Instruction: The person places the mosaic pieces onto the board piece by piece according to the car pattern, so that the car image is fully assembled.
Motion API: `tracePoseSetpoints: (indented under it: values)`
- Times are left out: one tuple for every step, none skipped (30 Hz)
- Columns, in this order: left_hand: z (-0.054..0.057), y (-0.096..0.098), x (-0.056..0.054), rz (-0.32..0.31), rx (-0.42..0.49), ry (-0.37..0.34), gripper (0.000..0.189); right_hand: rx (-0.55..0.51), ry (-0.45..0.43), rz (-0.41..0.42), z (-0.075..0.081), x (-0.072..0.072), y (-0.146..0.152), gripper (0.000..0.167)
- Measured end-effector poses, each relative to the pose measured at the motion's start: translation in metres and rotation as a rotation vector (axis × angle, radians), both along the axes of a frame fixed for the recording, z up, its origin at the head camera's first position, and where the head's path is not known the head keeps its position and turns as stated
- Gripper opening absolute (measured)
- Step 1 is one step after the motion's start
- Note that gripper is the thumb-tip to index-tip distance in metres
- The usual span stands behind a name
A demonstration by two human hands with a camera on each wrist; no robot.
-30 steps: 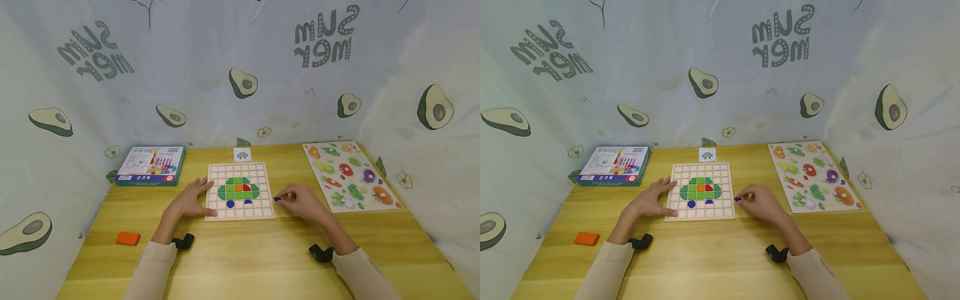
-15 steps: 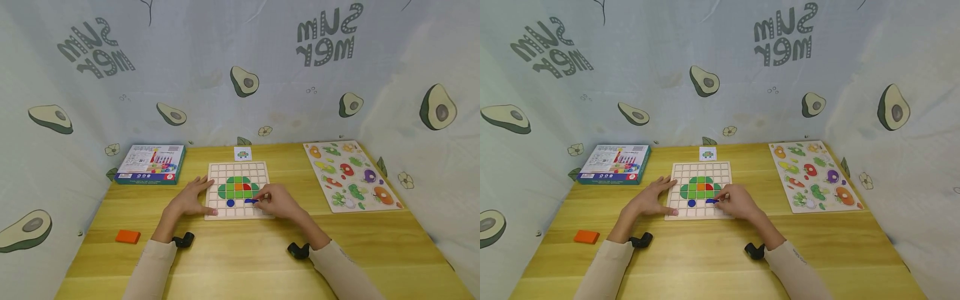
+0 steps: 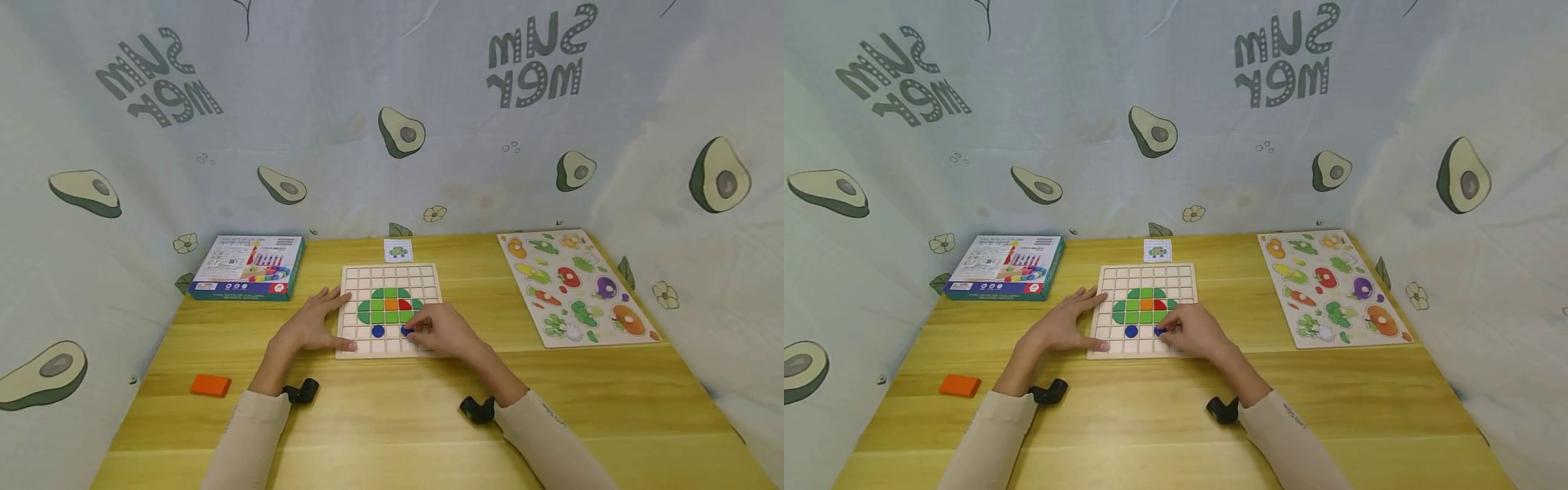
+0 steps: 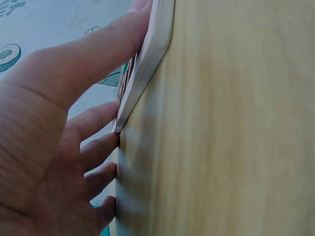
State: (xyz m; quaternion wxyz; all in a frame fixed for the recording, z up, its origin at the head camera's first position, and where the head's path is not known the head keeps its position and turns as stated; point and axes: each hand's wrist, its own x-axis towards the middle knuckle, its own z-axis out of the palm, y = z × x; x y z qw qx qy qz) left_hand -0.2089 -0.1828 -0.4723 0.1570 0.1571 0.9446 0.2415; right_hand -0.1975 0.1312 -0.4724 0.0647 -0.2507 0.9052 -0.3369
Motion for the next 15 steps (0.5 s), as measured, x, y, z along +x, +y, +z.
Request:
tracePoseSetpoints:
  values:
    - [0.0001,0.0002,0.0002,-0.001,0.0,-0.001,0.112,-0.001,-0.001,-0.001,-0.0001,-0.0002,-0.0004,0.012]
    - [0.0002,0.0004,0.0003,-0.001,0.0,-0.002,0.111,-0.003,-0.004,-0.002,-0.0002,-0.0003,-0.0004,0.013]
    - [0.0003,0.0006,0.0004,0.0,0.0,-0.002,0.111,-0.004,-0.007,-0.006,-0.0002,-0.0005,-0.0006,0.012]
    - [0.0005,0.0007,0.0006,0.0,0.002,-0.004,0.111,-0.005,-0.013,-0.01,-0.0001,-0.0007,-0.0007,0.012]
    - [0.0006,0.0011,0.0007,-0.001,0.004,-0.005,0.111,-0.006,-0.016,-0.013,0.0,-0.0007,-0.0004,0.011]
    - [0.0008,0.001,0.0008,0.0,0.005,-0.005,0.111,-0.008,-0.018,-0.018,-0.0001,-0.0007,-0.0001,0.01]
    - [0.001,0.001,0.0009,0.002,0.007,-0.006,0.111,-0.01,-0.022,-0.02,-0.0002,-0.0007,0.0002,0.009]
    - [0.0012,0.0009,0.001,0.002,0.006,-0.006,0.111,-0.011,-0.024,-0.022,-0.0002,-0.0007,0.0004,0.008]
    - [0.0012,0.0008,0.0011,0.003,0.004,-0.005,0.111,-0.01,-0.028,-0.023,-0.0002,-0.0009,0.0002,0.007]
    - [0.0012,0.0008,0.0011,0.003,0.005,-0.005,0.111,-0.01,-0.032,-0.023,-0.0001,-0.0009,0.0005,0.006]
    - [0.001,0.0008,0.0011,0.003,0.002,-0.004,0.111,-0.01,-0.036,-0.023,-0.0004,-0.0011,0.0009,0.006]
    - [0.0008,0.0008,0.001,0.003,0.001,-0.004,0.111,-0.006,-0.044,-0.027,-0.0002,-0.0013,0.001,0.006]
    - [0.0004,0.0009,0.0008,0.002,0.0,-0.004,0.111,-0.005,-0.056,-0.033,0.0004,-0.0014,0.0015,0.006]
    - [0.0,0.0009,0.0005,0.002,-0.001,-0.003,0.111,-0.004,-0.068,-0.039,0.0014,-0.0016,0.0023,0.006]
    - [-0.0006,0.0008,0.0003,0.001,-0.001,-0.002,0.111,-0.002,-0.078,-0.049,0.0023,-0.0019,0.0036,0.007]
